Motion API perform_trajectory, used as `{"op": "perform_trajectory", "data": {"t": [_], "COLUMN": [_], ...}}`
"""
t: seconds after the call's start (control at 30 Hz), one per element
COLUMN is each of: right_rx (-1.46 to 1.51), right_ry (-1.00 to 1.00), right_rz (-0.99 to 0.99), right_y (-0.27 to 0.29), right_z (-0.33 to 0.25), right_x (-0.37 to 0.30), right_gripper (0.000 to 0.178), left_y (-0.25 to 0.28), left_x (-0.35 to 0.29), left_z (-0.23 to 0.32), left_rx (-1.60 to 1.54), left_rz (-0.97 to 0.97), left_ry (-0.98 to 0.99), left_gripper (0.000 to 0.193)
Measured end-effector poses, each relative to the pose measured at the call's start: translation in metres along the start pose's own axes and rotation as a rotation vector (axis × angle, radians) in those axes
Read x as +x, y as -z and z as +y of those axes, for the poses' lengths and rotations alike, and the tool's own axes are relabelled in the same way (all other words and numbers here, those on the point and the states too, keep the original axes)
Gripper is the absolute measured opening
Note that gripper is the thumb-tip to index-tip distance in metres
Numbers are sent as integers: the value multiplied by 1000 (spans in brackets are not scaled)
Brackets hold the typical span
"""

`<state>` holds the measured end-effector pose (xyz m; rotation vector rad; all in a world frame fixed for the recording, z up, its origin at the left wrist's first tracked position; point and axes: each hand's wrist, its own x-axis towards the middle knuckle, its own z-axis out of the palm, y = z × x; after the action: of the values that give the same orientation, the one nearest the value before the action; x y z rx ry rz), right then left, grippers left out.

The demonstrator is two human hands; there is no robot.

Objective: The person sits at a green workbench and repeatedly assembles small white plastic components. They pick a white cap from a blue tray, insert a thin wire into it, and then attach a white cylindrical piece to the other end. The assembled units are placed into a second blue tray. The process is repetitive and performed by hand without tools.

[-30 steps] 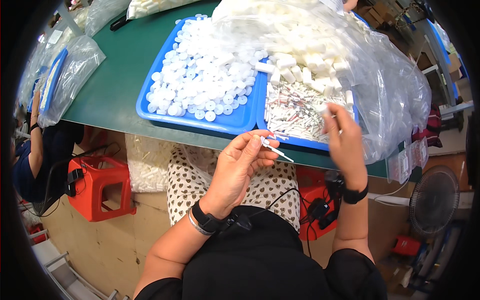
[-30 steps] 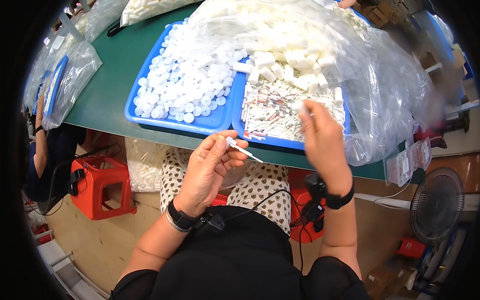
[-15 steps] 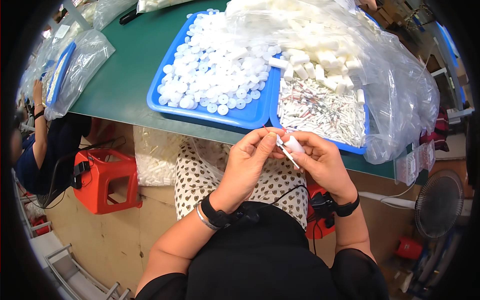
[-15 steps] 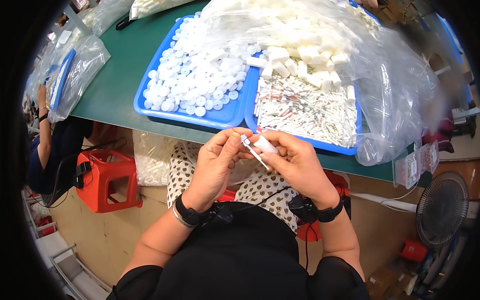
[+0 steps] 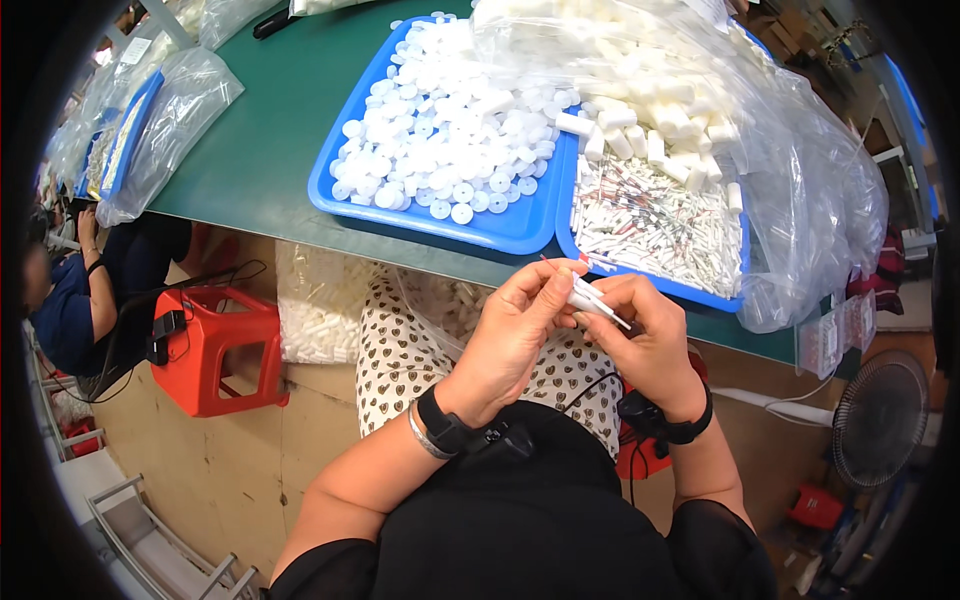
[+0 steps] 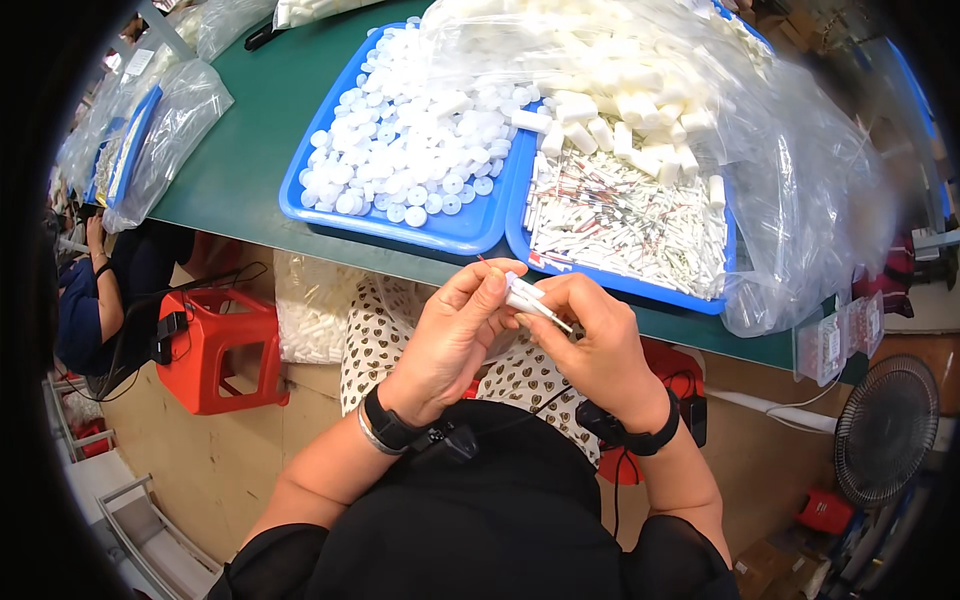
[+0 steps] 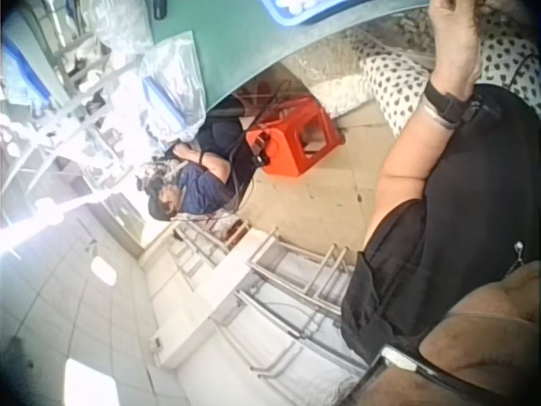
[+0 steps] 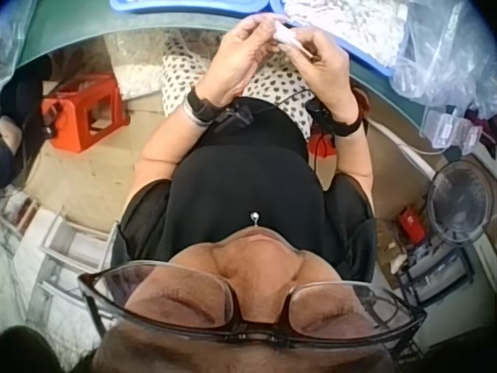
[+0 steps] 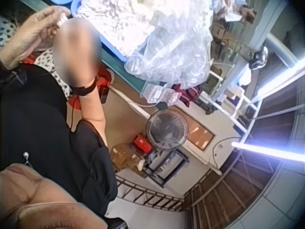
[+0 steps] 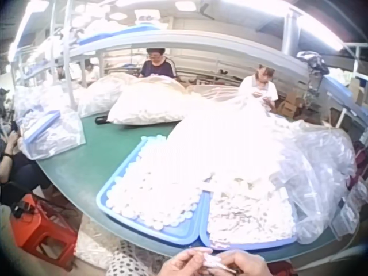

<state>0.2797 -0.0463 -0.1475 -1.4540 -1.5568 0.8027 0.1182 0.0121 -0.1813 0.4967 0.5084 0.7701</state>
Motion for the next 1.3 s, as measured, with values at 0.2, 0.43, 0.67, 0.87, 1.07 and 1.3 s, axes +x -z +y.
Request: {"op": "perform_trajectory", "data": {"t": [0.2,0.43,0.67,0.87,1.07,1.3], "right_rx": [476,563,-784,-1134,-1321,-1089], "right_ry": [-385,-490,-131,148,77,-42], "right_rz": [-112,-274,252,226,72,193], "right_y": [13,27,125,176,175,169], "right_z": [-4,-18,27,89,91,84], "right_x": [5,11,56,88,104,79], "right_gripper": [13,13,15,29,30,28], "left_y": [-2,-8,4,-6,1,6], "left_x": [-3,-5,-2,-7,-5,-6], "left_z": [5,11,7,-1,-2,9], "left_rx": [320,411,181,64,38,10], "left_rz": [35,-117,-137,-180,-209,-171], "left_ry": [-61,11,68,194,240,238], "left_gripper": [30,36,22,12,18,20]}}
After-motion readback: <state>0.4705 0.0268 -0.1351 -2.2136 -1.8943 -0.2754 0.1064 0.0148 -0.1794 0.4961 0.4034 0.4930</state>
